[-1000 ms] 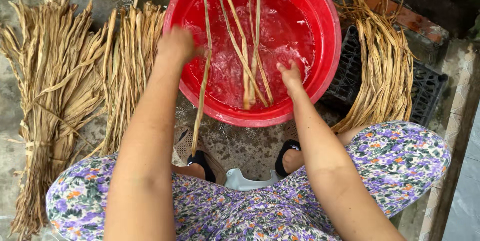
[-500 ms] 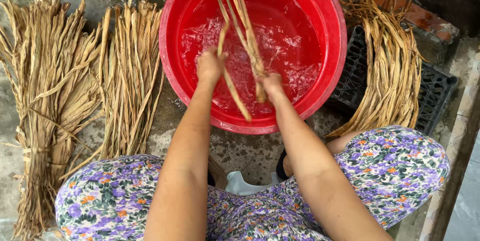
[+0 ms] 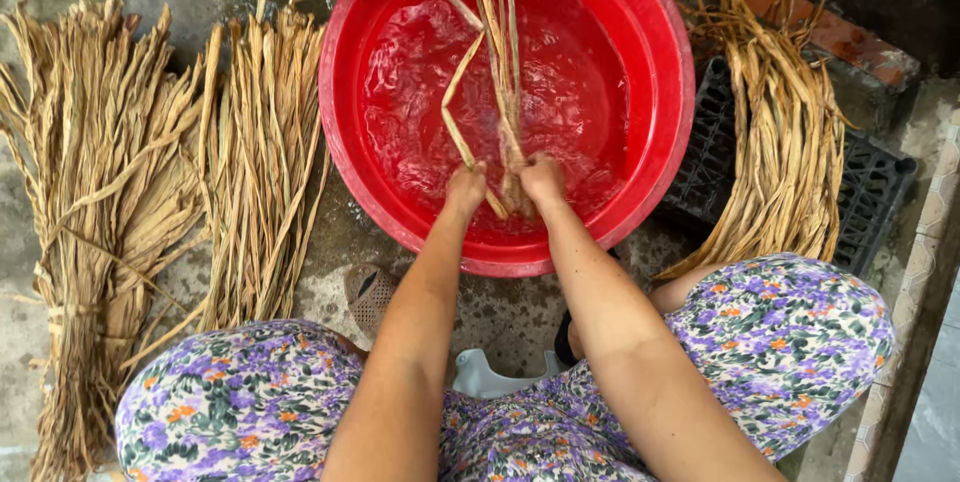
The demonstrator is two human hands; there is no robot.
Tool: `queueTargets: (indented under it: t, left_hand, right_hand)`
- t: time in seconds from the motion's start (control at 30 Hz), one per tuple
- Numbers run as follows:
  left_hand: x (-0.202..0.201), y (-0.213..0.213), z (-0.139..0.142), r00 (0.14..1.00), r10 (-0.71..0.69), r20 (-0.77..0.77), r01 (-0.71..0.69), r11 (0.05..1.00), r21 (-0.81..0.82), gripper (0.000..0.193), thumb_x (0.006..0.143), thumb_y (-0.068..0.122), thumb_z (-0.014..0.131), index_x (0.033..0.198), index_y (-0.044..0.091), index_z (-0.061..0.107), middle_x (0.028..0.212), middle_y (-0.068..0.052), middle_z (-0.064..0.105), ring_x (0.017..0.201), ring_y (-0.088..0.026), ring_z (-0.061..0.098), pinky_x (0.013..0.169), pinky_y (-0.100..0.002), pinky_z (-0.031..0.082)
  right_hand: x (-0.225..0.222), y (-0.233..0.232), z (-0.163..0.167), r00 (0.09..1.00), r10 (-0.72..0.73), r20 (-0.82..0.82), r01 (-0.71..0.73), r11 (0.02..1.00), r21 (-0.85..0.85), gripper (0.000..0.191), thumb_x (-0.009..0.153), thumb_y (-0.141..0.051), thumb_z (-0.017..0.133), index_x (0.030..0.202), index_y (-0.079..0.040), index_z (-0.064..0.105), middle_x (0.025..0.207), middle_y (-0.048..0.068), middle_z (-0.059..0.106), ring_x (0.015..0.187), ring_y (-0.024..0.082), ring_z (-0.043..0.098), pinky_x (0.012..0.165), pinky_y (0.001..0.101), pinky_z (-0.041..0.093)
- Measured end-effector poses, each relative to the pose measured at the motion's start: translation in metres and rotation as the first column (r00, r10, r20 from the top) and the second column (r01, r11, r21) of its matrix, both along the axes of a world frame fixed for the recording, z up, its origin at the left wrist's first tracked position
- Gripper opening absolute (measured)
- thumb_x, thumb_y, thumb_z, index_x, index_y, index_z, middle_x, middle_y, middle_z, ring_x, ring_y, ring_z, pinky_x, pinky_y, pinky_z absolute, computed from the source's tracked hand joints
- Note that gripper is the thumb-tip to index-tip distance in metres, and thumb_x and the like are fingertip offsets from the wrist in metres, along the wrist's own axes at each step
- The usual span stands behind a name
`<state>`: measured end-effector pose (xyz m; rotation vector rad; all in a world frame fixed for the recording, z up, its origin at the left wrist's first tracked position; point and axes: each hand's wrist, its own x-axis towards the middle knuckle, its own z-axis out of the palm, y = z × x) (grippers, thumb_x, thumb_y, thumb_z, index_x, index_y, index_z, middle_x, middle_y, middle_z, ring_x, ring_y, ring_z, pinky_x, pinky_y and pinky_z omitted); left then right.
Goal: The person sits on a low stool and washes bundles of dried tobacco leaves in a red basin of water. They dip each bundle into the water, rub and squeeze the leaves, then place the washed bundle on the wet concrete ground beside the basin.
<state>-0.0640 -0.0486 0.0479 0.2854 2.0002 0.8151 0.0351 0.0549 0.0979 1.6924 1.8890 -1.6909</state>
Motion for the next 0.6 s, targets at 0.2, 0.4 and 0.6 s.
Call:
queueTargets:
  t: [0.2,0.4,0.6]
  left_hand:
    - [0.021,0.011,0.02,0.768,0.186,0.614,-0.36,0.916,0.174,0.057,0.104,0.038,0.05,0.154,0.021,0.029,0.135,-0.013,0.052,0.116,-0.032,0.057,0.095,-0.057,0.055]
    - [0.005,0.0,-0.002,0.905,0.281,0.321,-0.343,0.926,0.156,0.042,0.1,0.026,0.07,0.135,0.002,0.065,0.112,-0.019,0.078,0.095,-0.029,0.076,0.082,-0.041,0.062]
    - [0.005,-0.002,0.012,0.854,0.278,0.441,-0.347,0.934,0.082,0.023,0.102,0.024,0.056,0.122,0.013,0.051,0.087,-0.005,0.065,0.077,-0.021,0.066,0.064,-0.044,0.061]
  right_hand:
    - [-0.003,-0.012,0.009,0.95,0.171,-0.261,-0.252,0.913,-0.321,0.039,0.101,-0.022,0.052,0.136,-0.006,0.058,0.123,0.016,0.068,0.109,0.025,0.065,0.091,0.0388,0.054]
    - [0.003,0.006,0.021,0.964,0.173,-0.2,-0.23,0.922,-0.312,0.057,0.092,-0.018,0.061,0.146,-0.011,0.047,0.151,0.013,0.045,0.14,0.03,0.042,0.112,0.0557,0.032]
    - [-0.004,0.003,0.022,0.977,-0.204,-0.065,0.193,0.971,-0.141,0.063,0.1,-0.041,0.053,0.152,-0.012,0.035,0.16,0.016,0.034,0.147,0.032,0.035,0.119,0.0567,0.028]
